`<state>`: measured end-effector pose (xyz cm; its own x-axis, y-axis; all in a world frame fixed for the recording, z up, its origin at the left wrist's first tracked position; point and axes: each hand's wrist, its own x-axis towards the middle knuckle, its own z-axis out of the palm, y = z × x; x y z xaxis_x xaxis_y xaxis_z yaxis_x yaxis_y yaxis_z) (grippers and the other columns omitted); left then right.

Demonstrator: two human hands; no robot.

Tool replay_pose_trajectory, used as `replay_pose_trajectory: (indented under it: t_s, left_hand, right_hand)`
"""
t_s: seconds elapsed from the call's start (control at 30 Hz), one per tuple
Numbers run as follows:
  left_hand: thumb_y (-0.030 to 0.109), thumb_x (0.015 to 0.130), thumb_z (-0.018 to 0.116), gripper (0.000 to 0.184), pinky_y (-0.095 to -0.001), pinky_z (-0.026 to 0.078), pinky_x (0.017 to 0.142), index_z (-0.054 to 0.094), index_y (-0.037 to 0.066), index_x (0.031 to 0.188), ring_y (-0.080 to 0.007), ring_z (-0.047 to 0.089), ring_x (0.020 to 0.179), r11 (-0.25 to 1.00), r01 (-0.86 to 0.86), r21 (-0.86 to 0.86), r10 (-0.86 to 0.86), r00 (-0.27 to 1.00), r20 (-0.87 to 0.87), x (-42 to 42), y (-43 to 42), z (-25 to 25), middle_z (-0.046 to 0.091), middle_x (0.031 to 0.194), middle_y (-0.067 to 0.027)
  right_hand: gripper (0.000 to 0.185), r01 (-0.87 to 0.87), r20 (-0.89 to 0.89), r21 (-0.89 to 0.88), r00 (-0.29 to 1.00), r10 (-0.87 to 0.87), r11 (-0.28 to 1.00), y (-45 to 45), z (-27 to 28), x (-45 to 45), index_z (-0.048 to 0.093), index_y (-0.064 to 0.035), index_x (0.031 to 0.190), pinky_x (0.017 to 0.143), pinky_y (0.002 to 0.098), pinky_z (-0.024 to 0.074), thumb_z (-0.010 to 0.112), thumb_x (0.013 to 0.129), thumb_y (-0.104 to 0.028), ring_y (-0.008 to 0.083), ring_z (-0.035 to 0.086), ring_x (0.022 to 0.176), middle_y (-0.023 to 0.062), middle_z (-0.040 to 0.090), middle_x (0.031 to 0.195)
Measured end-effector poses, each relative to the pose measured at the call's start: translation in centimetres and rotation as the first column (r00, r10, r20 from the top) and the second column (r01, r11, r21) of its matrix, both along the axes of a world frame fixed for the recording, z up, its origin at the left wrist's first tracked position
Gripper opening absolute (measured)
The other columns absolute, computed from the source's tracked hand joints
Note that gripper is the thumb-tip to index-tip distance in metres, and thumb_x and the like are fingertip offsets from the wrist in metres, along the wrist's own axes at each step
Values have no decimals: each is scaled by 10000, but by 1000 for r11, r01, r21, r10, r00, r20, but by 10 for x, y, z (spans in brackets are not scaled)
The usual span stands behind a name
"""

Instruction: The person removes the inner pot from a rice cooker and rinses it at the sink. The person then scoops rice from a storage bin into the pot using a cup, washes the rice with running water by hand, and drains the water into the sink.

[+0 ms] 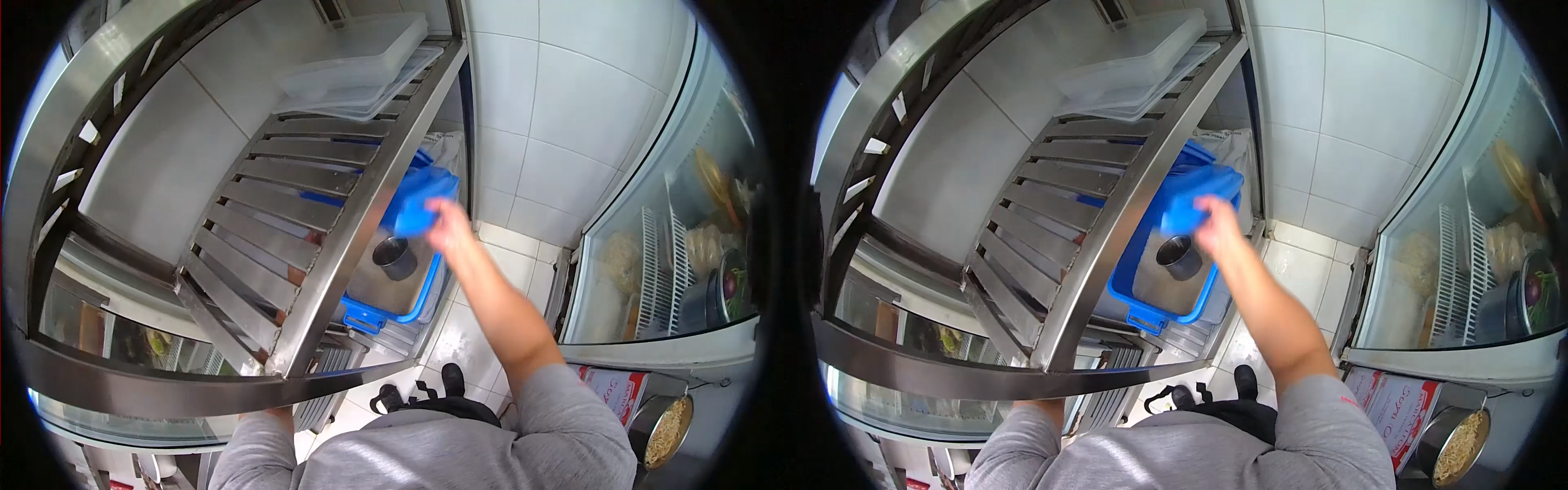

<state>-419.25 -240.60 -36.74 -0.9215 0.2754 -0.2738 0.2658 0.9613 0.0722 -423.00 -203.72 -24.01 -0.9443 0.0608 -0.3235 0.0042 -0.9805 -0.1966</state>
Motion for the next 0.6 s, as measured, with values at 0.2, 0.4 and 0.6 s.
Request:
replay_pose_trajectory:
  t_s: [0.2,0.4,0.6]
  left_hand:
    - [234,875,560,415,-434,464,939,495,77,1253,-289,535,1121,999,-41,2,41,999,3,-6,5,-7,511,1276,-122]
    - [242,882,552,411,-433,466,936,495,76,1253,-284,540,1112,997,-73,12,73,997,12,-2,3,-12,518,1266,-118]
    - [250,890,544,407,-432,467,933,495,75,1254,-279,545,1104,996,-83,15,83,997,10,-6,4,-14,525,1256,-115]
  right_hand:
    - [417,-245,126,226,967,221,943,-53,-104,75,487,19,1205,946,481,461,589,805,-38,299,590,1014,167,602,1109]
    - [684,-334,356,426,916,183,841,48,-165,38,438,-55,1325,905,494,459,479,900,-590,307,597,993,166,614,1074]
    - [649,-455,614,595,789,-10,662,23,-213,-33,621,-50,1079,595,455,455,346,933,-620,259,586,691,114,629,797]
